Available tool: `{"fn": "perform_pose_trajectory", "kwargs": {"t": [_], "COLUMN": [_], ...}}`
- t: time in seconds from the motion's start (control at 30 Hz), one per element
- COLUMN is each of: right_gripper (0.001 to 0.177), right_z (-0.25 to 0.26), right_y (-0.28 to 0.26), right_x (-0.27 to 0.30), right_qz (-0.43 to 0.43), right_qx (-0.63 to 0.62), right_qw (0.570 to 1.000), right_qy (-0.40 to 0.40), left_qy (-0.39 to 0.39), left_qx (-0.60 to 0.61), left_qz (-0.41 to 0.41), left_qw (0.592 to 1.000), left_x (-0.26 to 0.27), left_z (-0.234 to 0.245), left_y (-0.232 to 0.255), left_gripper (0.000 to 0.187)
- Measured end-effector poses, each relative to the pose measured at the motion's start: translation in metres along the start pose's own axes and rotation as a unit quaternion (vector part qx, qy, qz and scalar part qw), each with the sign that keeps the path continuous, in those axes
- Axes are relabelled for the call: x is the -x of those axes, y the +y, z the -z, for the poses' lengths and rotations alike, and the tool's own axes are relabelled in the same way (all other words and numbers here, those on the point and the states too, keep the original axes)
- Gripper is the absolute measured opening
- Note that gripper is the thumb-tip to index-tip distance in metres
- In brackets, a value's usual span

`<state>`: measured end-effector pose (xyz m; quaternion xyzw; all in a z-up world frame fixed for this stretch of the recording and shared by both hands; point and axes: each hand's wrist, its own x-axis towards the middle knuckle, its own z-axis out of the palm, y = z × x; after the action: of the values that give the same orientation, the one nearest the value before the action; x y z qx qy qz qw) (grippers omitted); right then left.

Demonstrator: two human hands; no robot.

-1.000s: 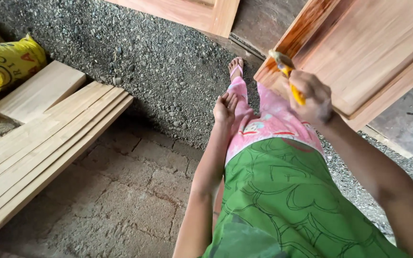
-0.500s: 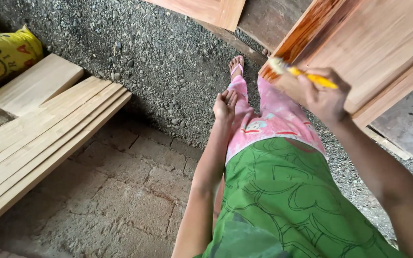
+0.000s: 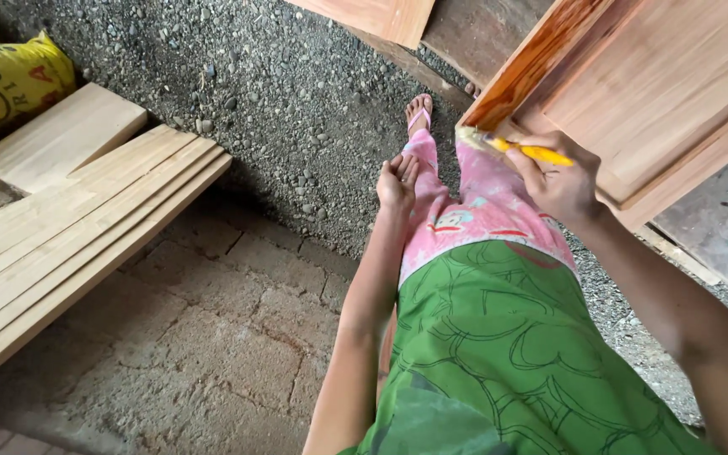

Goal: Staining wooden cabinet doors using a brush and wood stain

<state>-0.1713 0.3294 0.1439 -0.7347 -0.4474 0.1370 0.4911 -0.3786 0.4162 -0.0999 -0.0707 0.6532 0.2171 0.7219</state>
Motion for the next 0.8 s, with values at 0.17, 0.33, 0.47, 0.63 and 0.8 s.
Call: {"fn": "perform_pose_trajectory", "kwargs": {"t": [0.17,0.33,0.47,0.63,0.8], "right_gripper": [0.013,0.017,0.009,0.013,0.014], "right_z": [0.009,0.004,0.014,0.013,0.024], "right_y": [0.005,0.014,0.027,0.027,0.072], "right_x": [-0.005,0.006,0.000,0.012,0.002], "right_qz": [0.016,-0.028,0.062,-0.077,0.026], "right_qx": [0.025,-0.057,-0.028,-0.019,-0.118], "right_qw": [1.000,0.997,0.998,0.996,0.992], "right_qy": [0.001,-0.044,-0.011,-0.041,0.020], "left_qy": [0.006,0.008,0.015,0.011,0.008], "left_qx": [0.000,-0.008,-0.004,-0.002,0.002], "left_qz": [0.000,0.000,-0.007,-0.006,-0.011], "left_qw": [1.000,1.000,1.000,1.000,1.000], "left_x": [0.008,0.017,0.011,0.009,0.004], "left_z": [-0.003,-0.010,-0.003,-0.005,0.002], "left_y": [0.002,0.004,0.003,0.002,0.002], "left_gripper": [0.042,0.045,0.041,0.044,0.045]}}
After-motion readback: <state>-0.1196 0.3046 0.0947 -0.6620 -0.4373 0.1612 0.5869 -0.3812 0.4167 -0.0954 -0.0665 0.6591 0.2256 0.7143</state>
